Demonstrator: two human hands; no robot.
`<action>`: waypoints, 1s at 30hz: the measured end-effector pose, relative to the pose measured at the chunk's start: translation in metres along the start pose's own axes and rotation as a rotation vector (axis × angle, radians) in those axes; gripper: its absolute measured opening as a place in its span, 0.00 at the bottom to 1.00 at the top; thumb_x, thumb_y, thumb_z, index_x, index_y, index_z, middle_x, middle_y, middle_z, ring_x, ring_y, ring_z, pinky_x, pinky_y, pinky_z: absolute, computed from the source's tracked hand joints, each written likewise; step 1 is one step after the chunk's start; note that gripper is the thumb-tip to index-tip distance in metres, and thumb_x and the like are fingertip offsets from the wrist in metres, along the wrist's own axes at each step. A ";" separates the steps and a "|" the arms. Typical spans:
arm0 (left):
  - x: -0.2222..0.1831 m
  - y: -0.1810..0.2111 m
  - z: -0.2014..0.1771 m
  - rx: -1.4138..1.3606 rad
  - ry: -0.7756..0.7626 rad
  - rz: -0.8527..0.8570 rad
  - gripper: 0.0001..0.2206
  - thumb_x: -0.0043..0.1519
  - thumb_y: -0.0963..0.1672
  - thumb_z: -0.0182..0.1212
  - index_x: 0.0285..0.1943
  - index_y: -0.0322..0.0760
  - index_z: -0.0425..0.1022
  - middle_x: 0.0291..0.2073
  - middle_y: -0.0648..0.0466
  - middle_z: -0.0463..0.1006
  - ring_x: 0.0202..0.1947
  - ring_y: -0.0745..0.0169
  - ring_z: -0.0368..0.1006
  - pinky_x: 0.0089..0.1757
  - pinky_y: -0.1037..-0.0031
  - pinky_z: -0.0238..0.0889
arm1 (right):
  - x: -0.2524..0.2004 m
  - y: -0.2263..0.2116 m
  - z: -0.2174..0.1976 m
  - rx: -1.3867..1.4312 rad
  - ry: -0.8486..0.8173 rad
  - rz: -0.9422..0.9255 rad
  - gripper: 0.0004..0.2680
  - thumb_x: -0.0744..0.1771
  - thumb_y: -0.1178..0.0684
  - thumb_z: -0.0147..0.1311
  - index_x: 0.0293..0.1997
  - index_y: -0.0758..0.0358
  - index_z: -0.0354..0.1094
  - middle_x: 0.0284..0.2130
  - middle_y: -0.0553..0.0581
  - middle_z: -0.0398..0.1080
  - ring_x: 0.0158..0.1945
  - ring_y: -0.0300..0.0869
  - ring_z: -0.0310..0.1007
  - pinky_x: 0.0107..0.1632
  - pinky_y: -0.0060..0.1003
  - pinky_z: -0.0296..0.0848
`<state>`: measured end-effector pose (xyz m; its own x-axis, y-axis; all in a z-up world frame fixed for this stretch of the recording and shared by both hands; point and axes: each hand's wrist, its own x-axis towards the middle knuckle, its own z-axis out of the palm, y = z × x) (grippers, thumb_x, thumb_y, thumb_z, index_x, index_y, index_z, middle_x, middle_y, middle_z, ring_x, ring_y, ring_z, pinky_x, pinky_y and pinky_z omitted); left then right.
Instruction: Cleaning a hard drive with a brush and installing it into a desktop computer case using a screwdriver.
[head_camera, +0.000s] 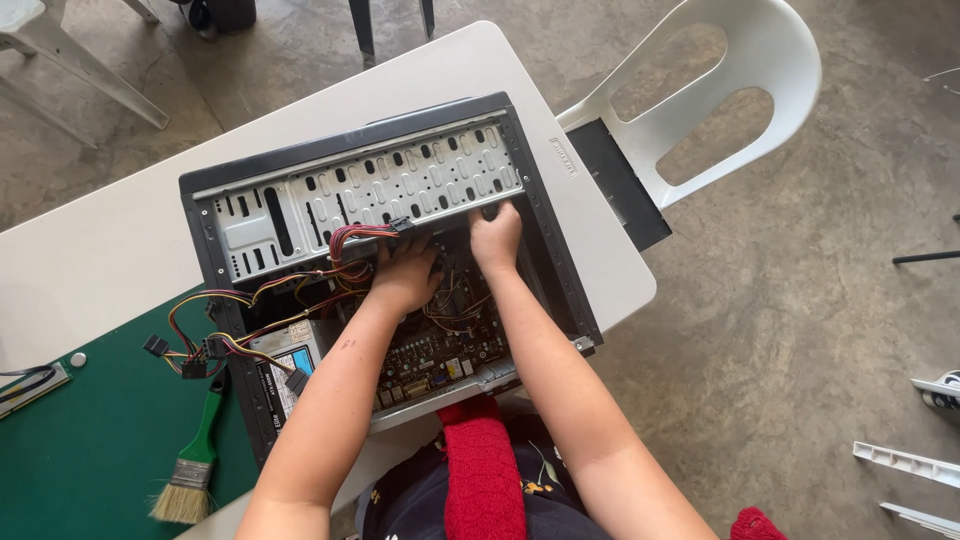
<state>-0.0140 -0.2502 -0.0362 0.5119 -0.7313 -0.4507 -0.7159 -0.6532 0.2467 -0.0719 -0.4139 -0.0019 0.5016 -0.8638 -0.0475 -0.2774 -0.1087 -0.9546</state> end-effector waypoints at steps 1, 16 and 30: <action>-0.002 0.001 -0.003 -0.010 0.001 0.001 0.28 0.70 0.54 0.53 0.78 0.47 0.62 0.82 0.55 0.50 0.80 0.48 0.46 0.71 0.32 0.25 | 0.000 0.002 0.001 -0.020 0.009 0.007 0.08 0.63 0.53 0.67 0.43 0.62 0.79 0.32 0.60 0.80 0.47 0.49 0.82 0.46 0.51 0.81; -0.058 0.023 -0.072 -0.301 0.129 0.098 0.22 0.72 0.52 0.50 0.76 0.57 0.67 0.76 0.51 0.65 0.71 0.37 0.64 0.67 0.37 0.51 | 0.008 0.003 0.005 -0.016 0.034 -0.015 0.10 0.61 0.56 0.65 0.43 0.70 0.78 0.33 0.69 0.79 0.47 0.55 0.81 0.47 0.53 0.80; -0.379 -0.031 0.035 -0.607 1.221 -0.261 0.12 0.68 0.44 0.56 0.58 0.52 0.82 0.61 0.58 0.80 0.57 0.55 0.80 0.64 0.57 0.59 | -0.011 0.000 -0.016 -0.032 -0.254 -0.155 0.18 0.62 0.60 0.70 0.57 0.66 0.73 0.46 0.68 0.75 0.54 0.51 0.79 0.55 0.47 0.76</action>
<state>-0.2023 0.0536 0.0968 0.9094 -0.0775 0.4086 -0.3812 -0.5482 0.7444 -0.0908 -0.4120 0.0036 0.7280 -0.6852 0.0221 -0.2049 -0.2483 -0.9468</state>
